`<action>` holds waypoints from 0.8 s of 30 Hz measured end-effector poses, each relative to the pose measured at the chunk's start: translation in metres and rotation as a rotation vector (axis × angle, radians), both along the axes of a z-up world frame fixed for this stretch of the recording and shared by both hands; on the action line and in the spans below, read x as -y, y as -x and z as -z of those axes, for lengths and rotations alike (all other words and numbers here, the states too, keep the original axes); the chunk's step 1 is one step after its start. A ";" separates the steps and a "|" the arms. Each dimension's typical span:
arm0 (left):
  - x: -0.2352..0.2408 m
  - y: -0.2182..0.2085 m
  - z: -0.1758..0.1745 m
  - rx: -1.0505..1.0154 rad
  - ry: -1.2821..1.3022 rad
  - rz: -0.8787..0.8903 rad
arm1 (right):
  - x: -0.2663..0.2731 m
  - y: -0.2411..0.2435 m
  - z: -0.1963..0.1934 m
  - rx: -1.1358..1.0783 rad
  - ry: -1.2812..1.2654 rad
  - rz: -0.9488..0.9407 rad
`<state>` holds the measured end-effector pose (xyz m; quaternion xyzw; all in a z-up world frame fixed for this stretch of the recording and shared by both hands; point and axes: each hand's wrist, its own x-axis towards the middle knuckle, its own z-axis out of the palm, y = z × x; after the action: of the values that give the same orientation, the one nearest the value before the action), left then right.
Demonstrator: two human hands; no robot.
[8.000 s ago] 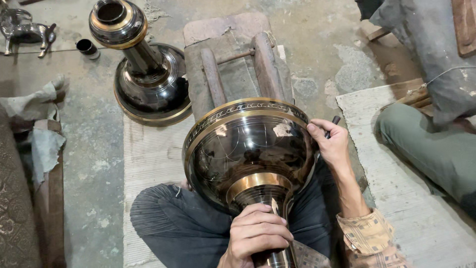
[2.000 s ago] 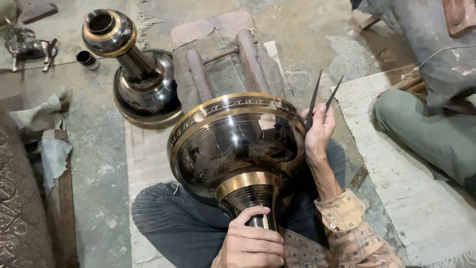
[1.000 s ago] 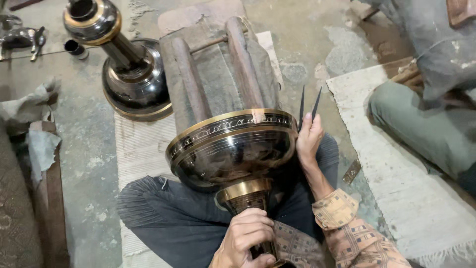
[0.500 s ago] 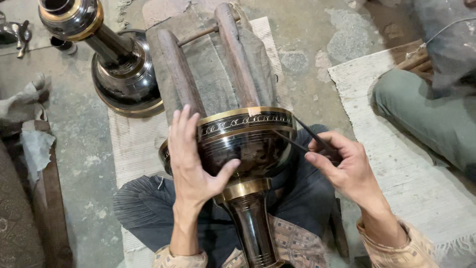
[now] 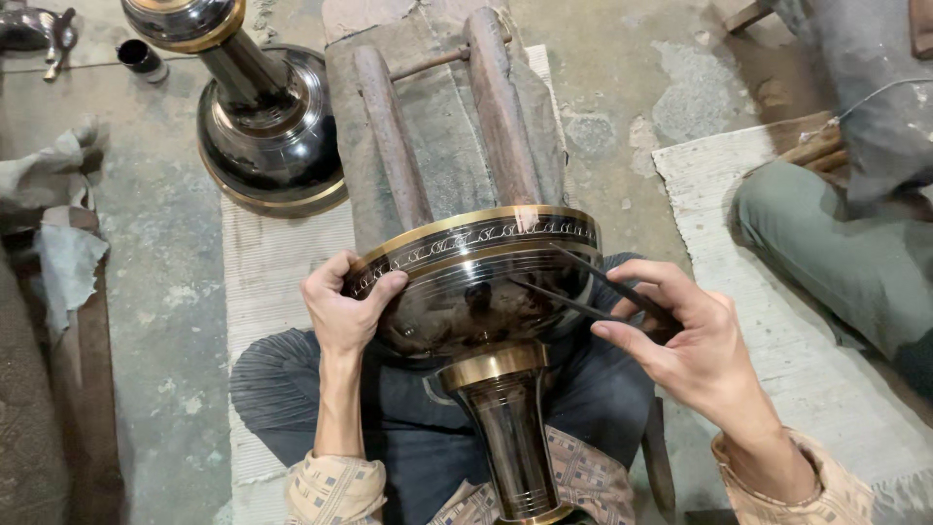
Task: The person is engraving a decorative pattern onto a polished metal vessel using a small hand tool. They hold the vessel steady with one hand while carefully carving curved lines into the surface with the other.
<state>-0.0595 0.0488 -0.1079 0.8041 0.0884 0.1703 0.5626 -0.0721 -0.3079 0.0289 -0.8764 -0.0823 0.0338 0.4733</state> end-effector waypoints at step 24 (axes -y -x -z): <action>0.129 0.018 -0.097 0.048 -0.620 0.044 | -0.012 -0.019 -0.037 0.243 0.266 -0.089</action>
<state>-0.0775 -0.0803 -0.0113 0.9349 0.0015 0.1960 0.2960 -0.0534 -0.2961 0.0659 -0.9243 -0.1723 -0.0412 0.3379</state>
